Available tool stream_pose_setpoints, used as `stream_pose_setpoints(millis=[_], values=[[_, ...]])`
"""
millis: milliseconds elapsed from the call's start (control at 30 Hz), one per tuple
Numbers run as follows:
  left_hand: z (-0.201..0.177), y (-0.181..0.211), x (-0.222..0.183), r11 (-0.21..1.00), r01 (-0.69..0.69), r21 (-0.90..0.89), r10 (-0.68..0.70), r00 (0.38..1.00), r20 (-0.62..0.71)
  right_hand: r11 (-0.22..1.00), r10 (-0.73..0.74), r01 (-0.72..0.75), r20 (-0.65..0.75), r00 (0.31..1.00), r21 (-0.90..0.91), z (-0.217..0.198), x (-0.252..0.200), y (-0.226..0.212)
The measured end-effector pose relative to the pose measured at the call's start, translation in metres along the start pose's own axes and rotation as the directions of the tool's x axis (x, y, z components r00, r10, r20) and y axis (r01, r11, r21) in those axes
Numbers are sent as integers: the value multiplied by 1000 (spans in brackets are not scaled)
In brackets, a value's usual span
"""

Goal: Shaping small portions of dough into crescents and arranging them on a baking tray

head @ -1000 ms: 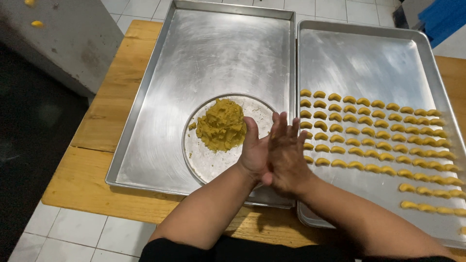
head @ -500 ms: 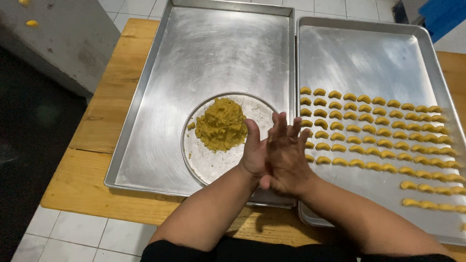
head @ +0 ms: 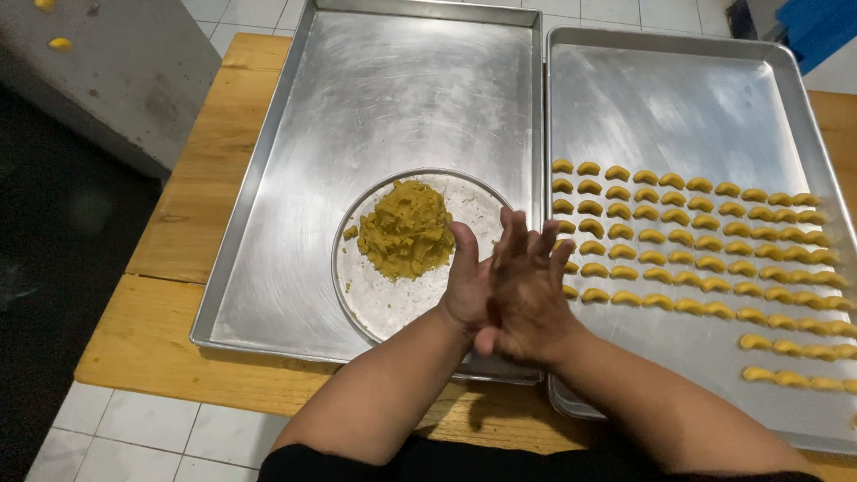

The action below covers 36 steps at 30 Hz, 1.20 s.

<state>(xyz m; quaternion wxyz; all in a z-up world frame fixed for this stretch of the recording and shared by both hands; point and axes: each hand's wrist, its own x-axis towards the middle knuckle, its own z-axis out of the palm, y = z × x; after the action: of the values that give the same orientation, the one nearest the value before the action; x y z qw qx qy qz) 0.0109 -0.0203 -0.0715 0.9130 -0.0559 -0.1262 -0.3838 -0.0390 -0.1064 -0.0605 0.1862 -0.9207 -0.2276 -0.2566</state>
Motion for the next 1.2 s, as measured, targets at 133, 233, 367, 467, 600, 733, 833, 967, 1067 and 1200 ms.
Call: stream_pose_setpoints(millis=[133,233,367,467,600,733,833,967,1067,1200], values=[[58,4,-14,970,97,223,-77,992,-98,981,190,-190,-6,982,44,-7,21,37],[46,-5,-10,883,24,469,-73,994,86,960,252,-247,-26,967,130,-15,27,24],[31,-12,5,672,-499,547,238,845,478,983,-47,58,-66,997,172,-22,20,-23],[17,-2,-6,894,-136,427,137,990,30,980,-140,150,-82,987,131,-11,13,-12],[70,6,-11,966,84,244,-57,992,-116,976,193,-196,37,980,96,-2,12,40],[52,-7,-25,837,69,543,-69,997,-21,956,228,-220,-16,974,196,-11,22,26],[24,-7,-14,906,36,421,-37,999,-5,998,55,-53,-63,997,39,-13,16,-5],[30,-5,-10,959,-32,281,43,998,-34,981,-78,83,-34,996,177,-9,10,-10],[68,-4,-11,926,-20,377,45,997,-60,988,70,-69,-7,997,137,-6,15,19],[64,-21,-24,715,-205,669,155,979,134,951,263,-261,11,965,164,-20,25,28]])
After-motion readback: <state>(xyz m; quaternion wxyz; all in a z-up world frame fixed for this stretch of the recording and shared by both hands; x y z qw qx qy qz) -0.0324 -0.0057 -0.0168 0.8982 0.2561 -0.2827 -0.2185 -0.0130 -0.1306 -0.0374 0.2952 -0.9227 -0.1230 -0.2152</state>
